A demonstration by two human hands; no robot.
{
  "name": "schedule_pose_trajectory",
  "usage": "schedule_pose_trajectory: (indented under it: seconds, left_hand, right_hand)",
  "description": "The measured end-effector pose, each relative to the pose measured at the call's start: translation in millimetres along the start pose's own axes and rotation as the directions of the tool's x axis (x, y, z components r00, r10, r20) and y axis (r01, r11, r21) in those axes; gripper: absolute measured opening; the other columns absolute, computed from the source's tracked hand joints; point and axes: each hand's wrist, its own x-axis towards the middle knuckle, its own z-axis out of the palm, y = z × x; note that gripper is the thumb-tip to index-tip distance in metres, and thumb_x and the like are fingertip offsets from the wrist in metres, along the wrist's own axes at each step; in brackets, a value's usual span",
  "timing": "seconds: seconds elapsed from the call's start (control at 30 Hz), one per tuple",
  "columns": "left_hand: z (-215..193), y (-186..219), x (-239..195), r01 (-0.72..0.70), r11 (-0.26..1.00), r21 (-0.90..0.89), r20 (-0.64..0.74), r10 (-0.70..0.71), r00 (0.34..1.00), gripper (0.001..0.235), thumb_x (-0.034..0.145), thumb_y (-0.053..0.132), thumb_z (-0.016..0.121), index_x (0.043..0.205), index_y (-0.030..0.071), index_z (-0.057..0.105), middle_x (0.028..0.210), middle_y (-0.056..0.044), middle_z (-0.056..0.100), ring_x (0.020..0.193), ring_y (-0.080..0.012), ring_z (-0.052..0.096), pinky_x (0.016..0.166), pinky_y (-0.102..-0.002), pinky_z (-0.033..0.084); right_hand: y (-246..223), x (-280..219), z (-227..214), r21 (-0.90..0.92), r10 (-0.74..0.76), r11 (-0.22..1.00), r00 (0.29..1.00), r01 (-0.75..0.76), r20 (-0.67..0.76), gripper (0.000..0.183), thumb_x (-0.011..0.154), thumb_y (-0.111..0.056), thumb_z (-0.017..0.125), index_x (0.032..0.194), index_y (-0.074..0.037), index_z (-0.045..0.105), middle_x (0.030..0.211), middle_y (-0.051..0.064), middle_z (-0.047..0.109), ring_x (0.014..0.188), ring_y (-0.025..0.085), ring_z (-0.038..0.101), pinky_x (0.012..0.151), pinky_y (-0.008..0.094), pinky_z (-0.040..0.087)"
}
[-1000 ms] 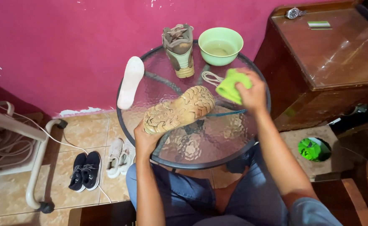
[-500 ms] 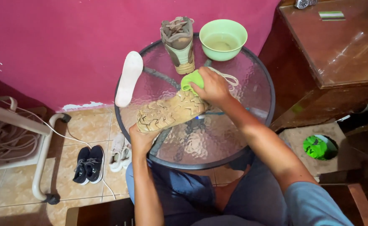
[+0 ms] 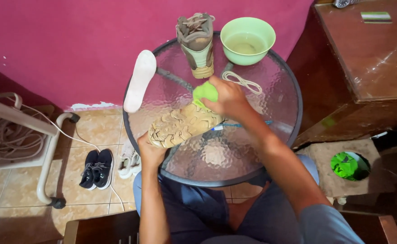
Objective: The person wipes the sole of a beige hiking boot with a green cloth. They hold the boot in their left hand and scrub the tread pattern with the cloth in their right hand. A bowl of water, a toothbrush, and a white insole are visible on the glass table.
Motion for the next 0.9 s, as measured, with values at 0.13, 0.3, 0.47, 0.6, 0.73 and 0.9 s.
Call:
schedule_pose_trajectory:
  seconds: [0.13,0.3,0.47,0.6,0.73,0.9]
  left_hand:
    - [2.4,20.4,2.3,0.002,1.0,-0.007,0.004,-0.002,1.0,0.025,0.063,0.005,0.091,0.081,0.001,0.074,0.07,-0.011,0.071,0.077,-0.0102,0.054,0.067,-0.033,0.053]
    - [-3.7,23.7,5.1,-0.042,0.998,0.037,0.091,0.038,0.995,0.026,0.061,0.004,0.092,0.078,0.0,0.073,0.068,-0.015,0.07,0.073,-0.0114,0.057,0.062,-0.034,0.051]
    - [3.1,38.9,0.3,-0.031,1.0,0.001,0.072,0.031,0.997,0.023,0.063,0.003,0.089,0.078,0.002,0.072,0.069,-0.011,0.071,0.074,-0.0113,0.056,0.068,-0.032,0.053]
    - [-5.6,29.4,11.3,-0.038,0.998,0.051,0.088,0.033,0.996,0.021,0.068,0.003,0.088,0.079,0.001,0.07,0.069,-0.007,0.069,0.072,-0.0106,0.055,0.07,-0.035,0.055]
    - [-18.9,32.4,14.0,-0.029,0.999,0.043,0.108,0.024,0.994,0.022,0.063,0.001,0.089,0.078,0.001,0.073,0.066,-0.01,0.07,0.067,-0.0117,0.06,0.067,-0.034,0.054]
    - [-16.8,26.1,9.4,-0.013,0.999,0.042,0.096,0.009,0.995,0.027,0.062,0.0,0.089,0.082,0.002,0.071,0.07,-0.011,0.07,0.07,-0.0129,0.06,0.069,-0.035,0.054]
  right_hand:
    - [5.7,-18.6,-6.3,0.061,-0.133,0.989,0.991,0.134,-0.008,0.04,0.068,-0.033,0.087,0.091,-0.015,0.06,0.069,0.012,0.067,0.071,0.038,0.071,0.062,0.046,0.053]
    - [18.2,-2.6,16.5,0.023,-0.162,0.984,0.938,0.177,-0.308,0.035,0.078,-0.036,0.087,0.094,-0.015,0.064,0.072,0.008,0.066,0.064,0.029,0.07,0.058,0.038,0.053]
    - [58.4,-1.8,35.6,-0.287,-0.259,0.951,0.812,0.119,-0.523,0.048,0.08,-0.047,0.088,0.107,-0.014,0.066,0.075,0.005,0.063,0.065,0.026,0.069,0.057,0.037,0.056]
    - [-9.9,-25.2,9.1,0.055,-0.274,0.954,0.934,0.293,-0.228,0.035,0.081,-0.034,0.081,0.095,-0.011,0.06,0.068,0.011,0.063,0.063,0.033,0.07,0.057,0.041,0.052]
    - [10.6,-15.0,8.4,0.158,-0.203,0.958,0.957,0.238,-0.208,0.039,0.077,-0.03,0.088,0.098,-0.009,0.063,0.069,0.013,0.065,0.061,0.034,0.069,0.058,0.041,0.052]
    - [26.9,-15.5,-4.8,-0.054,0.077,0.995,0.987,-0.085,-0.139,0.058,0.081,-0.044,0.088,0.117,-0.013,0.055,0.082,0.02,0.07,0.08,0.042,0.073,0.07,0.052,0.057]
